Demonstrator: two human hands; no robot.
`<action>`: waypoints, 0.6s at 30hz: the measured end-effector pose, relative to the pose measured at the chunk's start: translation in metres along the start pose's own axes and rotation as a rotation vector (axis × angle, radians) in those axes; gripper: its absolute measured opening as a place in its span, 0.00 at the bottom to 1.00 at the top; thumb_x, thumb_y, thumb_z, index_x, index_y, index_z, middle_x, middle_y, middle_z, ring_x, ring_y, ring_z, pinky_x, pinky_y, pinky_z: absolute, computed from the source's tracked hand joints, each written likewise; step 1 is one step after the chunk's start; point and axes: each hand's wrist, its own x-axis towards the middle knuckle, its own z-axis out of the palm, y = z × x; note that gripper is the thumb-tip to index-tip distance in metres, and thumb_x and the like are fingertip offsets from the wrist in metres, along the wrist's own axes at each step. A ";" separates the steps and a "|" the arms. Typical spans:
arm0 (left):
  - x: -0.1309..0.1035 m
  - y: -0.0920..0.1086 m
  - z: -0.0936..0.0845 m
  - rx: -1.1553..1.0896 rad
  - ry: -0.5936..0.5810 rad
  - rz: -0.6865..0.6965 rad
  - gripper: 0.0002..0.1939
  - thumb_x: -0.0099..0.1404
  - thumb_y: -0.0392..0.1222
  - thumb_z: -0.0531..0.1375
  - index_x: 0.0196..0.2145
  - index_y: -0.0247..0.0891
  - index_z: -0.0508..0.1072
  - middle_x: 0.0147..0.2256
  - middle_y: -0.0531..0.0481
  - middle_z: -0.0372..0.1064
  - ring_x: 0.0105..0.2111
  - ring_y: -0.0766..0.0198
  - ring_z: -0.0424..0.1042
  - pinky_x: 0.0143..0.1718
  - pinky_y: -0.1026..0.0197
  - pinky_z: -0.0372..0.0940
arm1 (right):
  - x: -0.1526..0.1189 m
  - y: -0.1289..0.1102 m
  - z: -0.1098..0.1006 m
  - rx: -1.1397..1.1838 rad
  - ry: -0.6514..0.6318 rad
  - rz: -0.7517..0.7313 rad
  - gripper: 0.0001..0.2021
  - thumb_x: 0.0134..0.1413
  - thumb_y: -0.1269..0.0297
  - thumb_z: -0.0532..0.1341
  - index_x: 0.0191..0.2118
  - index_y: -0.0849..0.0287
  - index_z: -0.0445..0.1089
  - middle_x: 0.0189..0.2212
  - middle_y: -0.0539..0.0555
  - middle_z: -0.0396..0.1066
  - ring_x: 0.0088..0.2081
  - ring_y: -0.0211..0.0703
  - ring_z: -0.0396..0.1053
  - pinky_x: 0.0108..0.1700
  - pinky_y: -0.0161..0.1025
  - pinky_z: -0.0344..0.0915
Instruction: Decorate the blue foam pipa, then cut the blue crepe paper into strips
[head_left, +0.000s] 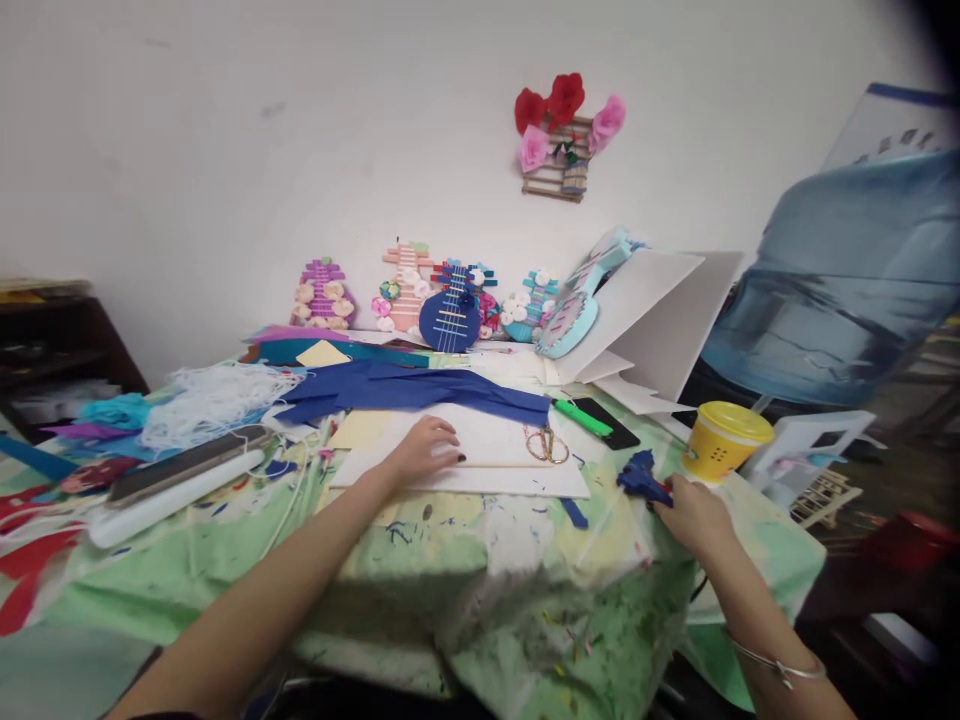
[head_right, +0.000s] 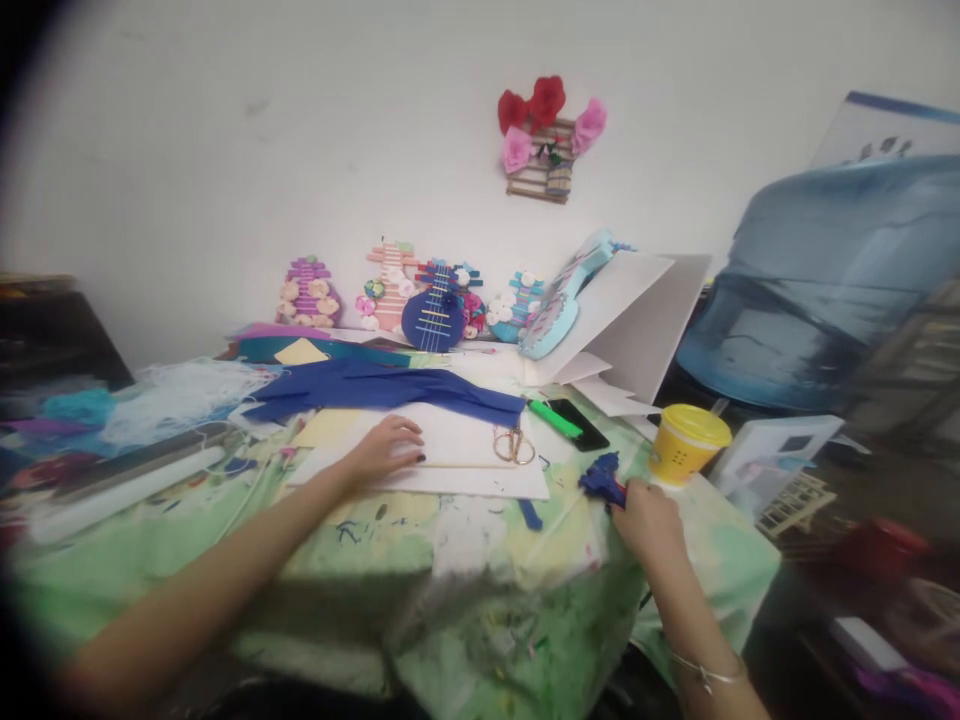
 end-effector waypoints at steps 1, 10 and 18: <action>0.000 0.006 0.001 -0.018 -0.013 0.029 0.10 0.59 0.49 0.62 0.33 0.41 0.77 0.41 0.46 0.72 0.45 0.58 0.68 0.49 0.57 0.62 | 0.003 0.002 0.001 -0.008 -0.006 -0.025 0.07 0.49 0.66 0.59 0.35 0.60 0.71 0.30 0.61 0.73 0.34 0.53 0.73 0.33 0.41 0.64; 0.002 0.020 0.002 -0.060 -0.097 0.064 0.07 0.61 0.40 0.58 0.28 0.40 0.75 0.30 0.48 0.72 0.36 0.60 0.68 0.41 0.58 0.62 | 0.031 0.030 0.002 -0.082 0.022 -0.071 0.12 0.44 0.74 0.58 0.38 0.62 0.72 0.28 0.61 0.75 0.33 0.53 0.74 0.31 0.39 0.61; 0.005 0.022 0.010 0.044 -0.147 0.037 0.05 0.58 0.31 0.56 0.28 0.37 0.70 0.29 0.47 0.68 0.34 0.60 0.65 0.40 0.58 0.61 | 0.039 0.042 0.006 -0.122 0.084 -0.111 0.16 0.46 0.74 0.56 0.43 0.63 0.73 0.31 0.61 0.76 0.35 0.55 0.73 0.34 0.41 0.63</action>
